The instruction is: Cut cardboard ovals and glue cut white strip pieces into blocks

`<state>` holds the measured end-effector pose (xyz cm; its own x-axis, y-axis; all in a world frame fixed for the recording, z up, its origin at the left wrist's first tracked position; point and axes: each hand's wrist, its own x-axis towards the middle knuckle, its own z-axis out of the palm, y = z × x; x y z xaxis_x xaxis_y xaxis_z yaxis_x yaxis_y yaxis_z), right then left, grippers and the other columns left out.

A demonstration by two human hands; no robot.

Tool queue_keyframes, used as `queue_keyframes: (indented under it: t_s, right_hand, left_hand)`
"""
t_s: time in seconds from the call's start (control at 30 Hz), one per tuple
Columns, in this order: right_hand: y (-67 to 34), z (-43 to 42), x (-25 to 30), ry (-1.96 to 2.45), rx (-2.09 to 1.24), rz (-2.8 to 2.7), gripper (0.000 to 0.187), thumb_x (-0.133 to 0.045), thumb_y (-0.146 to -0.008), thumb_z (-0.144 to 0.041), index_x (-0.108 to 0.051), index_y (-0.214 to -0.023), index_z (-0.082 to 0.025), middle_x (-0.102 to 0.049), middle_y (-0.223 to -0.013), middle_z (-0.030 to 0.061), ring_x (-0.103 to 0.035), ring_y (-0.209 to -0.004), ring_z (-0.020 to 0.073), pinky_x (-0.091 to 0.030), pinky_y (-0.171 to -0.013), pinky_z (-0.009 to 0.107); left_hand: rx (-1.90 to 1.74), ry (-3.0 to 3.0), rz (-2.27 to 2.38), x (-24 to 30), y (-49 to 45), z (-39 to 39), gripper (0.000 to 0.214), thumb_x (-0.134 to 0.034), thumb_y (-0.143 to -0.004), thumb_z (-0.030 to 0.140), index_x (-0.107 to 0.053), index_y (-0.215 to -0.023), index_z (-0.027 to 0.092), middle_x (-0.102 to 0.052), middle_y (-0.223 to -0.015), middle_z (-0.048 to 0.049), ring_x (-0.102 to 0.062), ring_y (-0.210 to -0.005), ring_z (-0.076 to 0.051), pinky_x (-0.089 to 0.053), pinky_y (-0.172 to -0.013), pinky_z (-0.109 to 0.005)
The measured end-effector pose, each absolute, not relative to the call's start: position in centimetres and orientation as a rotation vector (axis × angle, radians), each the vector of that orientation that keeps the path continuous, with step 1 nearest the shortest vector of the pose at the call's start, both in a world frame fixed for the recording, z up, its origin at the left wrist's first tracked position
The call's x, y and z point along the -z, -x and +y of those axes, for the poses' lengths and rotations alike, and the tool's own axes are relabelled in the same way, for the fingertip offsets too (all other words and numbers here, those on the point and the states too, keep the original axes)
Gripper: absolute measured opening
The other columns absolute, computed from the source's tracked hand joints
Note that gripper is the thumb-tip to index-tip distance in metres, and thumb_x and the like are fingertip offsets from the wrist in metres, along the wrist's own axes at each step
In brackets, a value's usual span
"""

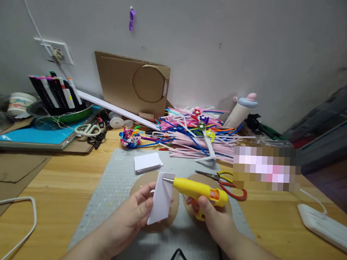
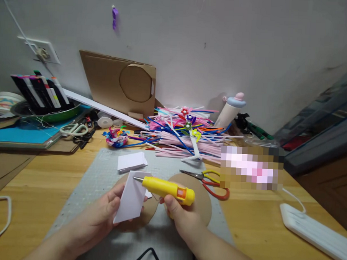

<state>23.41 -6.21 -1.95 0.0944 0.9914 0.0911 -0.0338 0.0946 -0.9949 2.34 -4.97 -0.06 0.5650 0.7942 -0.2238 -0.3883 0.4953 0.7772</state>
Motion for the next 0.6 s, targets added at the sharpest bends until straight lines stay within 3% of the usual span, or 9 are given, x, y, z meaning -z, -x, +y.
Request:
queue_keyframes:
  t_s: [0.3, 0.6]
  right_hand:
    - [-23.5, -6.5, 3.3, 1.119, -1.093, -1.121, 0.032, -0.067, -0.075, -0.052, -0.064, -0.079, -0.02, -0.051, -0.056, -0.0018, -0.044, -0.048, 0.0134, -0.038, -0.043, 0.025]
    - [-23.4, -6.2, 2.1, 1.212, -0.909, -1.115, 0.042, -0.068, -0.069, -0.058, -0.055, -0.059, -0.02, -0.05, -0.051, -0.0007, -0.048, -0.046, 0.0144, -0.042, -0.043, 0.027]
  left_hand:
    - [-0.75, -0.76, 0.614, -0.7, -2.6, -5.0, 0.053, -0.074, -0.069, 0.049, -0.066, -0.112, 0.019, -0.07, -0.101, -0.0079, -0.061, -0.079, -0.014, -0.043, -0.068, -0.02]
    - [-0.815, -0.737, 0.596, -1.0, -1.9, -5.1, 0.054, -0.07, -0.072, 0.051, -0.065, -0.116, 0.02, -0.071, -0.109, -0.0094, -0.064, -0.089, -0.017, -0.046, -0.075, -0.023]
